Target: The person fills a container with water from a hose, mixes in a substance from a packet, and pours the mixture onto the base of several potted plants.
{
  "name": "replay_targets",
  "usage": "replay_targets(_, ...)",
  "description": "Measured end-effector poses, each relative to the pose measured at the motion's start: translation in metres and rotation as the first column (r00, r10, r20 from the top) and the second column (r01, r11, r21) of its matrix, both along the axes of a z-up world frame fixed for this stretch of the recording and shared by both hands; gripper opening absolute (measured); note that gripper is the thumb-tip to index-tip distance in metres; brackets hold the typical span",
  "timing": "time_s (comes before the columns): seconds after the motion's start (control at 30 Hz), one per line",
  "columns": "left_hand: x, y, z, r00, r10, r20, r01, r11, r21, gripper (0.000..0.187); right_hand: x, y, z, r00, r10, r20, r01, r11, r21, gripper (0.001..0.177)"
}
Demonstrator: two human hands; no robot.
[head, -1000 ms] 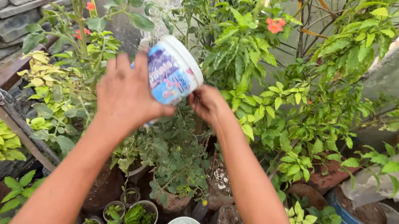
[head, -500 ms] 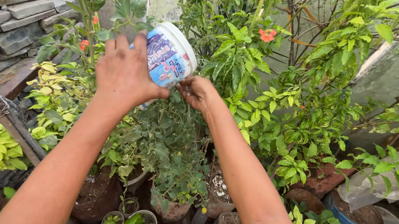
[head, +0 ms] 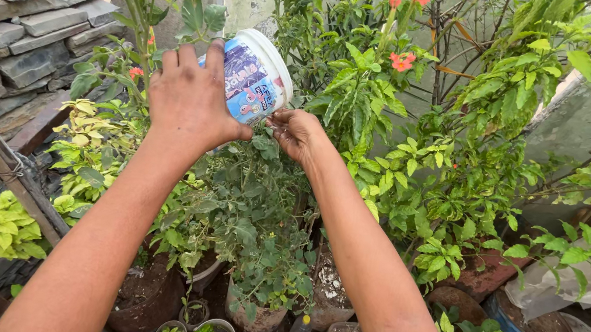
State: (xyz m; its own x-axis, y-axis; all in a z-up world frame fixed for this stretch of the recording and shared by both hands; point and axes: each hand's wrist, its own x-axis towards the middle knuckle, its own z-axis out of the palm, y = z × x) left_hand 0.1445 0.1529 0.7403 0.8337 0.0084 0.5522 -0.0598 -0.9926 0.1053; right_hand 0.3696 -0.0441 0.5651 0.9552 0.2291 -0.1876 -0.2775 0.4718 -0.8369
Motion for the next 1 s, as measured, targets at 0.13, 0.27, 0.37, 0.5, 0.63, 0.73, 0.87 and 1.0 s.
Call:
replay_targets(0.13, 0.004, 0.002, -0.001, 1.0, 0.001, 0.008, -0.001, 1.0, -0.011, 0.132, 0.008, 0.003, 0.0, 0.999, 0.035, 0.04, -0.033, 0.999, -0.03, 0.013)
replay_targets(0.27, 0.008, 0.006, -0.002, 0.999, -0.003, 0.035, 0.004, 1.0, -0.014, 0.13, 0.003, 0.009, 0.009, 1.0, 0.002, 0.025, -0.002, 1.0, 0.009, 0.011)
replay_targets(0.37, 0.009, 0.009, -0.001, 0.999, -0.005, 0.052, 0.007, 1.0, -0.023, 0.131, -0.001, 0.012, 0.014, 1.0, 0.026, 0.013, -0.026, 0.999, 0.02, 0.013)
replay_targets(0.5, 0.011, 0.012, 0.002, 0.996, -0.013, 0.087, 0.015, 1.0, -0.018, 0.131, 0.002, 0.014, 0.009, 0.999, -0.005, 0.04, 0.006, 1.0, -0.021, 0.017)
replay_targets(0.63, 0.011, 0.014, 0.002, 0.993, -0.026, 0.111, 0.029, 0.999, -0.019, 0.132, 0.011, 0.008, 0.002, 0.999, -0.013, 0.049, 0.015, 0.999, -0.037, 0.018)
replay_targets(0.73, 0.008, 0.008, 0.0, 0.997, -0.036, 0.068, 0.038, 0.999, -0.024, 0.133, 0.008, -0.004, 0.004, 0.998, 0.009, 0.062, -0.009, 1.0, 0.014, 0.018)
replay_targets(0.87, 0.008, -0.003, -0.003, 0.995, -0.075, 0.063, 0.077, 0.997, -0.03, 0.131, -0.002, -0.014, 0.007, 0.999, -0.035, 0.009, 0.035, 0.999, -0.004, 0.015)
replay_targets(1.0, 0.008, -0.018, -0.006, 0.991, -0.111, 0.069, 0.113, 0.993, -0.038, 0.129, -0.011, -0.026, 0.006, 0.998, -0.066, -0.015, 0.067, 0.998, 0.002, 0.018)
